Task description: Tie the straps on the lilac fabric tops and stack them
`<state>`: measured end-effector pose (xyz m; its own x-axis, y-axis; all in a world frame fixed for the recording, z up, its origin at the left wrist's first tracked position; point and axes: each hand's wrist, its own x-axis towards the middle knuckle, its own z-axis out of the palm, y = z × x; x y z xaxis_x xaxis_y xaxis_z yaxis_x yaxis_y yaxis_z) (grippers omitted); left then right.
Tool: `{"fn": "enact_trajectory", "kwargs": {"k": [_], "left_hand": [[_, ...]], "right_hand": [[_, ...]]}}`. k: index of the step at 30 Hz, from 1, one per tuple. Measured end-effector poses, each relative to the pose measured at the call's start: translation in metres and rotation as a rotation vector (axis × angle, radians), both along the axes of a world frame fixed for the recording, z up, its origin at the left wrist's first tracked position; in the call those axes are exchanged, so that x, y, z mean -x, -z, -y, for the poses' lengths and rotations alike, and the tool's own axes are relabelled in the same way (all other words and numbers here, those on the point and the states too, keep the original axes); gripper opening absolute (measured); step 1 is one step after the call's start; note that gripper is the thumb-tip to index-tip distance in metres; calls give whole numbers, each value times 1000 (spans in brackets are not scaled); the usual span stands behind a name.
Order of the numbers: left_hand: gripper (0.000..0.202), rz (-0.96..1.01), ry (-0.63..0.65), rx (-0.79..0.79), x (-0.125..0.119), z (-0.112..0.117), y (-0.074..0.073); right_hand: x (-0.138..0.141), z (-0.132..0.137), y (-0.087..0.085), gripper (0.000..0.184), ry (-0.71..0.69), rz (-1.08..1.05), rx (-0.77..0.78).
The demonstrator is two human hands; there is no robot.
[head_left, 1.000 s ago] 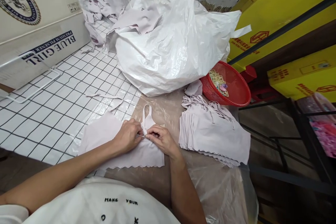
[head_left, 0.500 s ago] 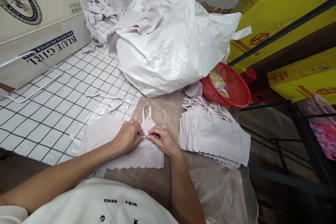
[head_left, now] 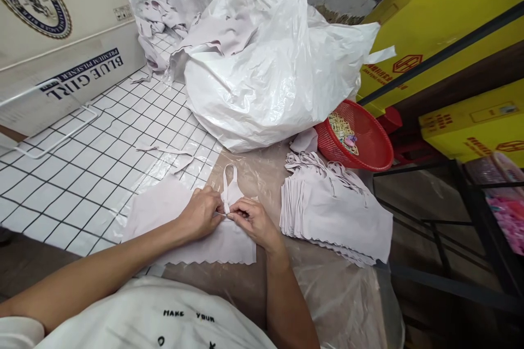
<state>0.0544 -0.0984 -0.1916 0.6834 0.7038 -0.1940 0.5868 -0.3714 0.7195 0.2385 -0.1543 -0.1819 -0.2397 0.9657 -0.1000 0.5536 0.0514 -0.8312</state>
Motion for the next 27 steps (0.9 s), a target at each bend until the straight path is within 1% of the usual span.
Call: {"fn": "enact_trajectory", "kwargs": {"k": [5,14,20,27], "left_hand": [[9,-24,1,-2,-1,0,-1],[8,6,-15,2,1,1,1],[7,20,-21,-1,1,2,3],[10,18,11,8,2,0,2]], "right_hand": [[-1,0,1,18,-6,-1,-8],[-5,1,2,16,-1,-32,16],[-6,1,1,18,5,-63,-7],[-5,1,2,16,-21,-61,-38]]}}
